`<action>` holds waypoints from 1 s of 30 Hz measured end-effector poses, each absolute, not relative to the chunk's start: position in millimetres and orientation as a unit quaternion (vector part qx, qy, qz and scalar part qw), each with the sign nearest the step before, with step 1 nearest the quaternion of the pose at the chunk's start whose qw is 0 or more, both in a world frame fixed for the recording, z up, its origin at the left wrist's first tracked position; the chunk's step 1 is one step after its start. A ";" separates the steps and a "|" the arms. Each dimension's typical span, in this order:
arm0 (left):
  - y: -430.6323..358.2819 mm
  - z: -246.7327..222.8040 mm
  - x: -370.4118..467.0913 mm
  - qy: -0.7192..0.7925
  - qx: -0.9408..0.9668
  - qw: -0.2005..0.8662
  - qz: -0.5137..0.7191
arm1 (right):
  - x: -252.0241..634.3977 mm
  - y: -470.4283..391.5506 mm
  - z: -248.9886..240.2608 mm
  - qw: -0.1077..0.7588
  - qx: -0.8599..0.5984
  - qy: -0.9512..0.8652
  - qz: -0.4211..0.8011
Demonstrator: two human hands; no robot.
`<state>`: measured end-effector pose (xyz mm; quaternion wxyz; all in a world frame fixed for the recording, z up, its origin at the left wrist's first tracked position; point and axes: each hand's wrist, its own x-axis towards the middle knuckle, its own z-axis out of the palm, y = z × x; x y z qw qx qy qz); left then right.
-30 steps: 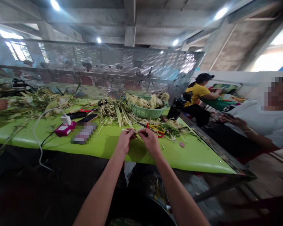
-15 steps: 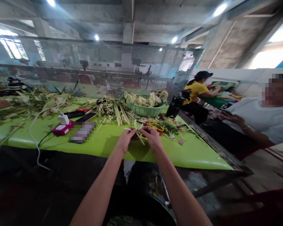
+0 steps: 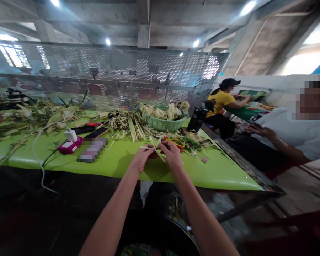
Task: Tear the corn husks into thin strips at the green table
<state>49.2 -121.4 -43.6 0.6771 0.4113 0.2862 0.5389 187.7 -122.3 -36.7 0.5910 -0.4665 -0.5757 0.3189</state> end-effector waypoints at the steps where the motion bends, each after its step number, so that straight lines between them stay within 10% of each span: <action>1: -120.6 -44.1 49.2 0.287 0.398 0.676 0.551 | 187.7 -122.6 -37.2 0.582 -0.467 -0.584 0.320; 30: -115.4 -52.2 50.5 0.265 0.420 0.636 0.590 | 183.7 -122.6 -44.1 0.475 -0.496 -0.711 0.148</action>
